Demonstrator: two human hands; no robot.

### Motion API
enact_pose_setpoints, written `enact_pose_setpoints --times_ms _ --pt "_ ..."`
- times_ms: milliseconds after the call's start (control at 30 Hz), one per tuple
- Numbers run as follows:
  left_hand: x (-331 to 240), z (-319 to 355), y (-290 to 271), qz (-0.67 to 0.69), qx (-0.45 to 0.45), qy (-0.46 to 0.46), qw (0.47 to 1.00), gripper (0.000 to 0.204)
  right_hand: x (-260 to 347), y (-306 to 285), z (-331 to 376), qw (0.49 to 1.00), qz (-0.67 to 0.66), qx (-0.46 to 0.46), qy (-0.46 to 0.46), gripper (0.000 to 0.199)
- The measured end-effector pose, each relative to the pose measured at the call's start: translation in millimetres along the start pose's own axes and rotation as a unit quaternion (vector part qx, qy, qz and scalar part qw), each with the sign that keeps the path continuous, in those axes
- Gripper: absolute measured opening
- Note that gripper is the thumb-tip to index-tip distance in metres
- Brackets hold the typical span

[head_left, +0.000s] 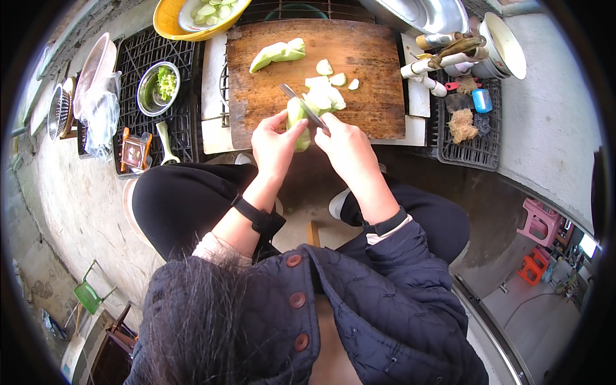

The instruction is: The person sits at a low outdoor workstation and uses a cleaver to chop green vegetables on a wooden cutting board. They transfer chopped pieces into a small metal bowl and then into a white bowl, continuing to slice additional pieces throughout the clip.

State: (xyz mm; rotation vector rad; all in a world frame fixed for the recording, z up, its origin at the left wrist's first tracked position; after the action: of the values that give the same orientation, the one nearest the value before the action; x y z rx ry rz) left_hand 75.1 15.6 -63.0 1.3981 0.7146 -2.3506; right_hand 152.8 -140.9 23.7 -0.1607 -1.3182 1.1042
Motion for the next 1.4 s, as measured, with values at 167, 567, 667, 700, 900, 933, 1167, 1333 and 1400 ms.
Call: enact_pose_setpoints --times_ms 167,567,667,700,900,933,1167,1333,1400 --pt "-17.9 9.7 -7.0 -0.116 -0.027 0.067 0.991 0.055 1.1 -6.3 2.4 0.999 -0.037 -0.003 0.01 0.028" --pt "-1.2 3.7 -3.4 0.001 -0.018 0.029 0.999 0.052 13.9 -29.0 11.8 0.997 -0.076 -0.004 -0.006 0.029" --pt "2.8 1.7 -2.2 0.011 -0.012 0.021 1.0 0.052 11.6 -30.5 13.0 0.998 -0.057 0.013 0.003 0.028" --pt "4.5 0.7 -1.9 0.015 -0.008 0.017 1.0 0.053 11.6 -31.0 13.6 0.999 -0.05 0.016 0.002 0.028" --pt "-0.3 -0.9 -0.8 0.05 0.007 0.034 0.998 0.05 8.4 -12.7 5.9 1.0 -0.014 0.024 0.008 0.026" --pt "-0.9 0.0 0.4 0.056 0.015 0.025 0.998 0.049 6.6 -9.1 3.8 1.0 -0.014 0.02 0.012 0.027" --pt "-12.7 4.3 -1.1 0.075 0.015 0.022 0.997 0.044 -4.1 -5.0 -0.3 0.999 -0.029 0.005 0.022 0.028" --pt "-4.1 -1.6 -2.0 0.085 0.012 0.008 0.996 0.04 -7.8 -22.1 -2.5 0.997 -0.063 -0.039 0.005 0.031" --pt "3.8 -5.5 0.3 0.115 0.022 -0.023 0.993 0.042 -8.0 -23.9 -1.4 0.997 -0.069 -0.043 0.001 0.032"
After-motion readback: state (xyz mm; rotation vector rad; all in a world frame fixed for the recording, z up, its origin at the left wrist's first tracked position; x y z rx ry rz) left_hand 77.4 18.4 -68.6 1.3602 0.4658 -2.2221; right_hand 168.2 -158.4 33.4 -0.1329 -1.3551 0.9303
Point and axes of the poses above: each hand's wrist, its own z-axis away from the middle knuckle, its own y-axis out of the palm, x = y × z, the point moved 9 cm from there along -z, towards the middle knuckle, and after that the axes turned 4 degrees about -z, right-handed, at the moved point
